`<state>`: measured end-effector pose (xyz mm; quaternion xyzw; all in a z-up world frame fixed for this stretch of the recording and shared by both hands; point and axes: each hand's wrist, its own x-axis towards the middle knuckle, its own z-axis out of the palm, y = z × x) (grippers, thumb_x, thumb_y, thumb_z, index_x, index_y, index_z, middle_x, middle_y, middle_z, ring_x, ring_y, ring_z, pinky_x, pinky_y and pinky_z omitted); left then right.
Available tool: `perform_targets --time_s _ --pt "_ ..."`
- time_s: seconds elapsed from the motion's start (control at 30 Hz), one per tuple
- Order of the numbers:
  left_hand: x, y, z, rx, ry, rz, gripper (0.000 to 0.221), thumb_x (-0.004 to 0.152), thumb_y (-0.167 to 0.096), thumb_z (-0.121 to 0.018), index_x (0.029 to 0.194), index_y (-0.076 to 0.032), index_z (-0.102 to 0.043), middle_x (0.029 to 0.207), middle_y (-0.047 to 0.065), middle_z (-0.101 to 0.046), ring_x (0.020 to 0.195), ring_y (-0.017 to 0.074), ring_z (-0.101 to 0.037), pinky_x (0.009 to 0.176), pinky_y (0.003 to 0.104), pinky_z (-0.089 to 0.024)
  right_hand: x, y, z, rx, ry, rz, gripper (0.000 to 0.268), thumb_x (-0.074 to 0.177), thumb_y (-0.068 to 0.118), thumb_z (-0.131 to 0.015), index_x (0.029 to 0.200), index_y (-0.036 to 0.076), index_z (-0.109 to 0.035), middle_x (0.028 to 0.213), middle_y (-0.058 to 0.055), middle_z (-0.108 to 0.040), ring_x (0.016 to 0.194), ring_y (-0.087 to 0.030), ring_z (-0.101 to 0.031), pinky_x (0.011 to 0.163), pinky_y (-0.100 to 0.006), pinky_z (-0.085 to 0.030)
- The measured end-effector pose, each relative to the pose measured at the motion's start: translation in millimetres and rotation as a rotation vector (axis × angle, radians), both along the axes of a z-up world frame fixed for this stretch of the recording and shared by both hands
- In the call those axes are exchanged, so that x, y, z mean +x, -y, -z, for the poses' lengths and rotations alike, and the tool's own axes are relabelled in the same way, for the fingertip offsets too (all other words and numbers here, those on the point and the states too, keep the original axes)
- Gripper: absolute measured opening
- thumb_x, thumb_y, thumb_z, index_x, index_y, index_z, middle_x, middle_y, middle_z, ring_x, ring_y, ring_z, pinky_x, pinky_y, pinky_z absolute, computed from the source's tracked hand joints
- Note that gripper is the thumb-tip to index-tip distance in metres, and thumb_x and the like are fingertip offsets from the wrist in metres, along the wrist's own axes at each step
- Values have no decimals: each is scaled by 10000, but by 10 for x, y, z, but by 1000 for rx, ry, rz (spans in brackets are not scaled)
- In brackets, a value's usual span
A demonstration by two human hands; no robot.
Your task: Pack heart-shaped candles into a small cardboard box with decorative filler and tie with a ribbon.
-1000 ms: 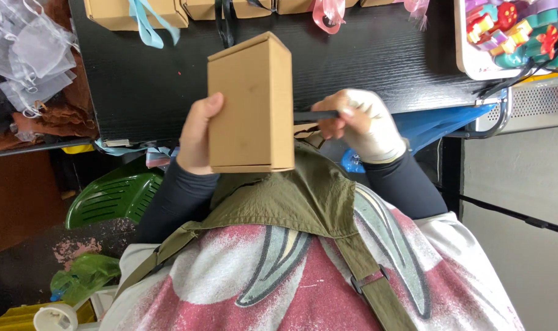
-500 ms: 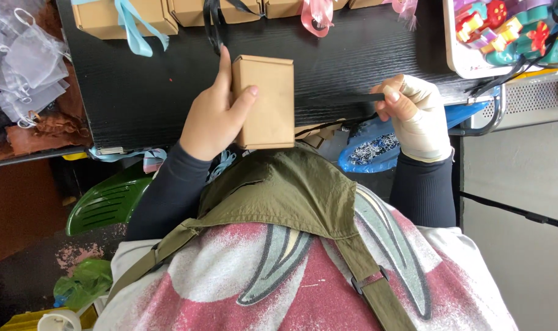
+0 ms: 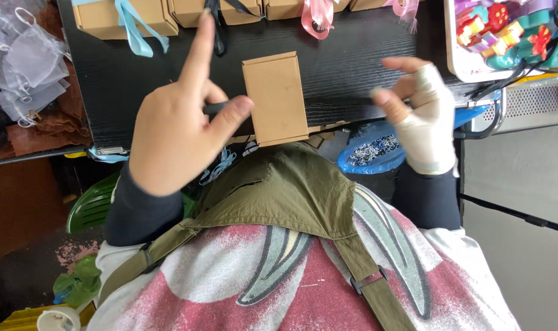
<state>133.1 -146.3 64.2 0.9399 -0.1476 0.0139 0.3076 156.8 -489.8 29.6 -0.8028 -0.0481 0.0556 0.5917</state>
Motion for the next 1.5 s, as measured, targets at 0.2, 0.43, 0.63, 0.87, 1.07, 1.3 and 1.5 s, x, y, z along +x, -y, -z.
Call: perform_targets --time_s 0.2,0.43,0.63,0.87,1.07,1.3,1.5 --pt "35 500 -367 -258 93 393 931 1029 -555 -653 1616 -62 -125 1201 112 -707 733 166 -674 689 309 -555 9 -523 -34 -213 278 -447 511 903 233 -816 1353 83 -627 868 -60 -634 753 -127 -619 668 -278 -501" --pt "134 672 -239 -410 14 563 797 1045 -574 -589 1588 -88 -267 962 41 -644 843 157 -637 882 315 -560 44 -434 20 253 58 -251 553 1012 579 -601 1203 67 -684 1017 6 -707 858 -58 -643 756 -241 -529" --pt "337 745 408 -17 221 302 946 973 -678 -669 1656 -136 -301 1439 109 -571 1437 322 -492 1172 562 -356 124 6 150 69 9 82 448 1077 449 -611 1177 36 -749 897 -9 -656 707 -10 -441 642 -175 -337" --pt "316 801 774 191 124 332 1361 584 -780 -842 1622 -139 -241 1551 157 -407 1518 453 -176 1077 855 -25 144 523 425 217 39 191 390 1125 422 -661 1029 45 -692 1105 -54 -758 679 -14 -513 640 -186 -392" --pt "305 774 754 161 151 364 1207 691 -684 -866 1649 -269 -259 1579 206 -361 1514 477 -191 1122 838 -54 111 751 333 8 134 325 408 1131 416 -660 951 54 -710 1082 -31 -779 730 -36 -532 653 -195 -400" --pt "284 746 725 182 196 406 875 781 -643 -819 1553 -416 -475 1599 213 -356 1518 482 -199 1127 817 -73 167 957 417 -104 265 442 204 1190 208 -686 1158 35 -787 775 25 -558 673 -28 -409 616 -207 -288" --pt "287 765 775 202 215 384 878 805 -683 -792 1556 -352 -480 1605 187 -374 1512 462 -222 1122 813 -85 46 1062 188 -135 200 357 294 1165 115 -713 1420 27 -595 878 -3 -617 709 -63 -514 630 -223 -403"
